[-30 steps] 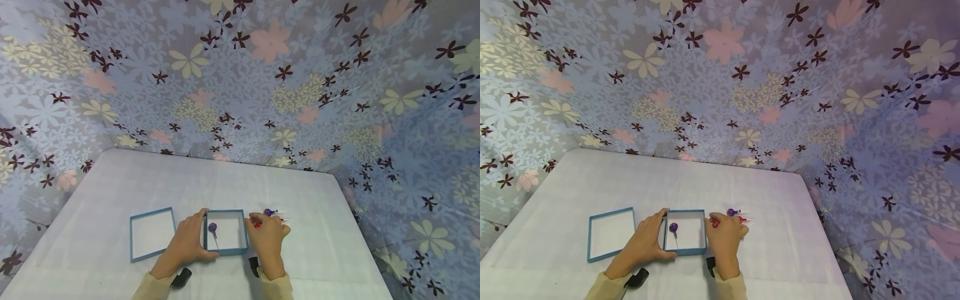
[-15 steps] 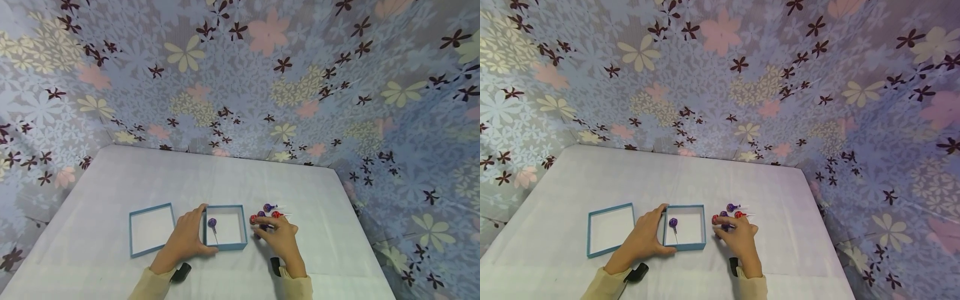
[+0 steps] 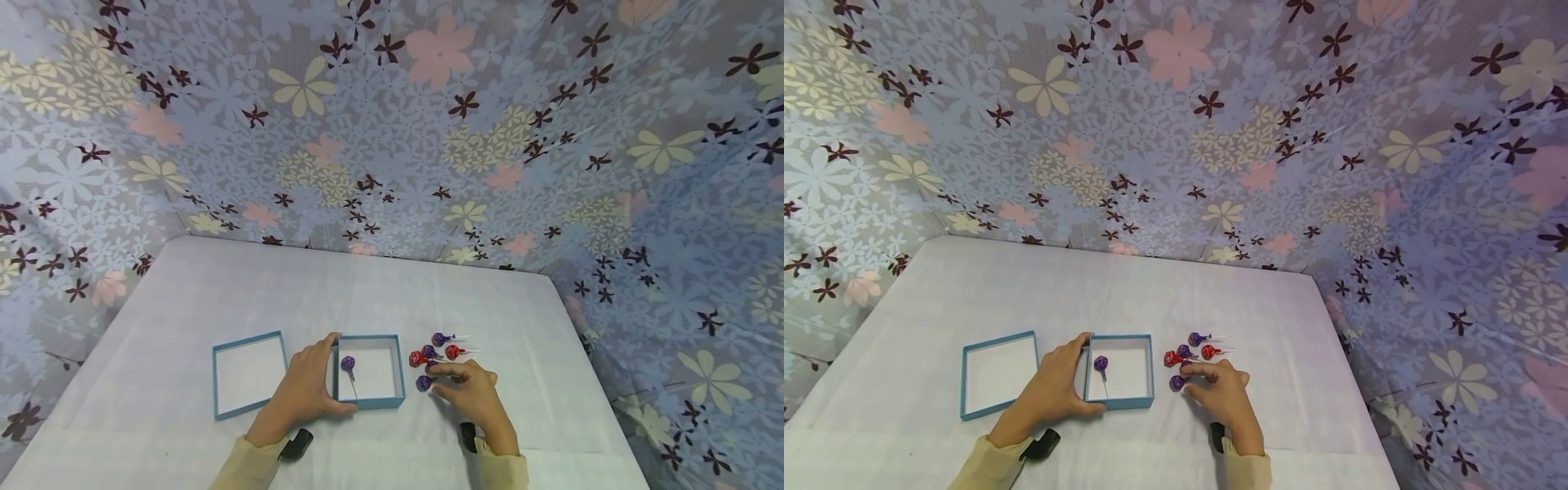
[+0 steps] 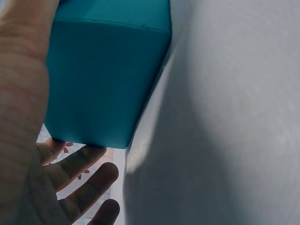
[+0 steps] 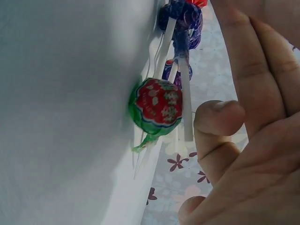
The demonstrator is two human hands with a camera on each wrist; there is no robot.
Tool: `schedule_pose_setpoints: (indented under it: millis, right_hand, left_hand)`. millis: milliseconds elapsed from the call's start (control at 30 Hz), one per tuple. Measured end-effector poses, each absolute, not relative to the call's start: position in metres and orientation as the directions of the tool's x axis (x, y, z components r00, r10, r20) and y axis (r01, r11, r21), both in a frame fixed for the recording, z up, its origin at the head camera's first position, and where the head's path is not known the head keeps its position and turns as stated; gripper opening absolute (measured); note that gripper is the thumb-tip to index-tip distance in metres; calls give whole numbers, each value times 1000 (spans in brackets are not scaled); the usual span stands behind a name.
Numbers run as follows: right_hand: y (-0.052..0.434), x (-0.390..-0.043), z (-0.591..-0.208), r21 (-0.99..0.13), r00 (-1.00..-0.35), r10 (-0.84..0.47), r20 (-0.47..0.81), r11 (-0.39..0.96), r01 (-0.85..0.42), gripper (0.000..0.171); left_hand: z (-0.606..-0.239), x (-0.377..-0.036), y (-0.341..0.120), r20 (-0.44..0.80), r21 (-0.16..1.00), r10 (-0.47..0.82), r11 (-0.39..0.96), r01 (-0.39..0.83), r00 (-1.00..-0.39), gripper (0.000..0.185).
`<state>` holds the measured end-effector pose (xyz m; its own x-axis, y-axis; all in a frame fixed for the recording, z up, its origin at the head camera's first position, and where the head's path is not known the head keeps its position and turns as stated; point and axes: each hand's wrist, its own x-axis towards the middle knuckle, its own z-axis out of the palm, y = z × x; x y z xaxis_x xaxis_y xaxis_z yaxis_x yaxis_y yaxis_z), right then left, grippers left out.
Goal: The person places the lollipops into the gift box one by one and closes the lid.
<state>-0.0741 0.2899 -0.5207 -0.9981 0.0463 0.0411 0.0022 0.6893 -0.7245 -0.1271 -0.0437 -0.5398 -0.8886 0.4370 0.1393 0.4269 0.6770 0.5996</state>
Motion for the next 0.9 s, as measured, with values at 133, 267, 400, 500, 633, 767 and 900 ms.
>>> schedule_pose_setpoints:
  millis: [133,267,400,500,633,767,900]
  right_hand:
    - [292,-75,-523,-717,-998,49,26,697,15,31]
    - [292,-75,-524,-708,-998,50,27,706,16,31]
    - [291,-76,-524,-702,-998,45,51,712,-4,31]
    - [291,-77,-524,-688,-997,42,60,726,-11,32]
    - [290,-79,-525,-661,-997,48,56,750,-1,31]
    - [288,-79,-524,-651,-998,54,45,759,12,30]
    - [287,-78,-523,-643,-997,55,48,766,11,31]
  left_hand:
    - [-541,-127,-44,129,602,433,680,418,-892,134]
    - [-541,-126,-43,119,607,432,681,410,-894,134]
    - [-539,-126,-43,123,613,432,675,411,-894,134]
    - [-540,-126,-44,124,609,433,677,413,-893,134]
    - [-541,-127,-44,129,605,435,678,418,-891,134]
    - [-540,-126,-44,127,609,438,674,418,-890,134]
    - [-540,-126,-43,116,614,440,673,412,-891,134]
